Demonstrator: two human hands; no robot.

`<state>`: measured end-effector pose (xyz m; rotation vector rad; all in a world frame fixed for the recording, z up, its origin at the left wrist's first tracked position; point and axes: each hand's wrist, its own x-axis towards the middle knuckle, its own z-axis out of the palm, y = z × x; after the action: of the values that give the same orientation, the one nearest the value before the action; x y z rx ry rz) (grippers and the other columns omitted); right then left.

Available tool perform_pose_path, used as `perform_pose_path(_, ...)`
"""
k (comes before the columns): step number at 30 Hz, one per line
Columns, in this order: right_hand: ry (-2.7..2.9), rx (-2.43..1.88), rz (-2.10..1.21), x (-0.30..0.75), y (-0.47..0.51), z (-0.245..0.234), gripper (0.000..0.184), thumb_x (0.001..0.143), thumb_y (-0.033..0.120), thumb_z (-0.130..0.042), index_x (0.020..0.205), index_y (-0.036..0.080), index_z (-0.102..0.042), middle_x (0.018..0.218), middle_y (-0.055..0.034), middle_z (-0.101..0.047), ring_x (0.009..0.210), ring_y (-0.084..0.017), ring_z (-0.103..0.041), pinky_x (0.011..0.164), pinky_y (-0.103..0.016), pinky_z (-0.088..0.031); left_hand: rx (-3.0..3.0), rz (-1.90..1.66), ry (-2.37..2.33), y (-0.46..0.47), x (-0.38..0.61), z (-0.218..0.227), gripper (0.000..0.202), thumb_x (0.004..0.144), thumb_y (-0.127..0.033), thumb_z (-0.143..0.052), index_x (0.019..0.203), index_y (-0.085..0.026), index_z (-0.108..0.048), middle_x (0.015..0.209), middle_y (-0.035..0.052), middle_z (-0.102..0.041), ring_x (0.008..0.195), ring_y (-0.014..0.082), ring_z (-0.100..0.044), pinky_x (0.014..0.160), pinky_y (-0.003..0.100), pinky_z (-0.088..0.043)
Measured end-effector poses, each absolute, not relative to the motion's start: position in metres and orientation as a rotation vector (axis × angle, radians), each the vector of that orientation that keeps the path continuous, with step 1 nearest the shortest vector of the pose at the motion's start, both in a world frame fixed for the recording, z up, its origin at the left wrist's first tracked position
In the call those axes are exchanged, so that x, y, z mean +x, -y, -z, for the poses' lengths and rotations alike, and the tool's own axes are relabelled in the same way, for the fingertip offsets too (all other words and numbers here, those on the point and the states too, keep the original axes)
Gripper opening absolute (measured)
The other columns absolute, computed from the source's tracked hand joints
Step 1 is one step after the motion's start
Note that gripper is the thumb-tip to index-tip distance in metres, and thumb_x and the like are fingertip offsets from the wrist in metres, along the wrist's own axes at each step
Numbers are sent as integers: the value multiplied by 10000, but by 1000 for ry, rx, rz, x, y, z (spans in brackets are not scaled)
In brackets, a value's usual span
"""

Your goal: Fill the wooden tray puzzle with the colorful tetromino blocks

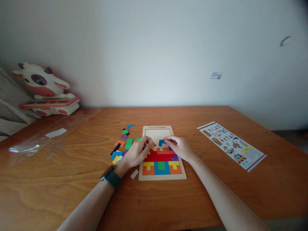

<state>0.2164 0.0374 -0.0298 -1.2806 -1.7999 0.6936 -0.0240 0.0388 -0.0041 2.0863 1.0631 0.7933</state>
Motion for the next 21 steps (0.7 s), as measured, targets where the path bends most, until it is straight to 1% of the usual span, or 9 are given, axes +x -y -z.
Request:
perform_pose_path(3, 1898, -1216, -655, 214, -38, 29, 175, 922, 288, -594, 953, 227, -755, 941, -57, -774, 842, -208, -706, 752, -328, -536, 2335, -695, -962, -33, -22, 3, 275, 1021, -377, -388, 1038, -205, -602, 961, 69, -696, 881, 193, -665, 793, 295, -503)
perform_pose_path(5, 1928, -1199, -601, 215, -39, 30, 161, 925, 252, -596, 948, 223, -753, 938, -57, -771, 859, -204, -703, 774, -326, -530, 2451, -663, -910, -32, -22, 4, 260, 1021, -358, -388, 1042, -207, -599, 988, 82, -695, 919, 204, -669, 834, 306, -506)
perform_pose_path(8, 1946, -1208, -548, 216, -41, 32, 152, 931, 232, -597, 954, 219, -747, 938, -56, -765, 868, -199, -695, 794, -326, -523, 2555, -616, -864, -33, -22, 6, 259, 1028, -341, -370, 1043, -206, -590, 968, 83, -699, 905, 202, -674, 841, 307, -508)
perform_pose_path(12, 1973, -1213, -527, 216, -42, 35, 154, 942, 255, -595, 941, 217, -744, 937, -60, -757, 862, -194, -686, 818, -338, -517, 2617, -593, -840, -34, -22, 6, 262, 1028, -319, -364, 1057, -201, -596, 978, 90, -706, 896, 203, -673, 834, 306, -504)
perform_pose_path(17, 2046, -1161, -515, 219, -41, 35, 120, 903, 273, -645, 886, 205, -742, 917, -65, -698, 856, -190, -656, 799, -341, -516, 2531, -583, -899, -32, -21, 4, 285, 1018, -350, -383, 1051, -216, -632, 964, 93, -708, 895, 216, -675, 831, 307, -495)
perform_pose_path(21, 2058, -1140, -517, 221, -41, 35, 161, 918, 298, -619, 860, 197, -729, 903, -66, -685, 843, -186, -646, 789, -338, -507, 2402, -625, -937, -30, -20, 2, 279, 1005, -378, -422, 1018, -216, -648, 917, 73, -710, 847, 208, -668, 789, 294, -484)
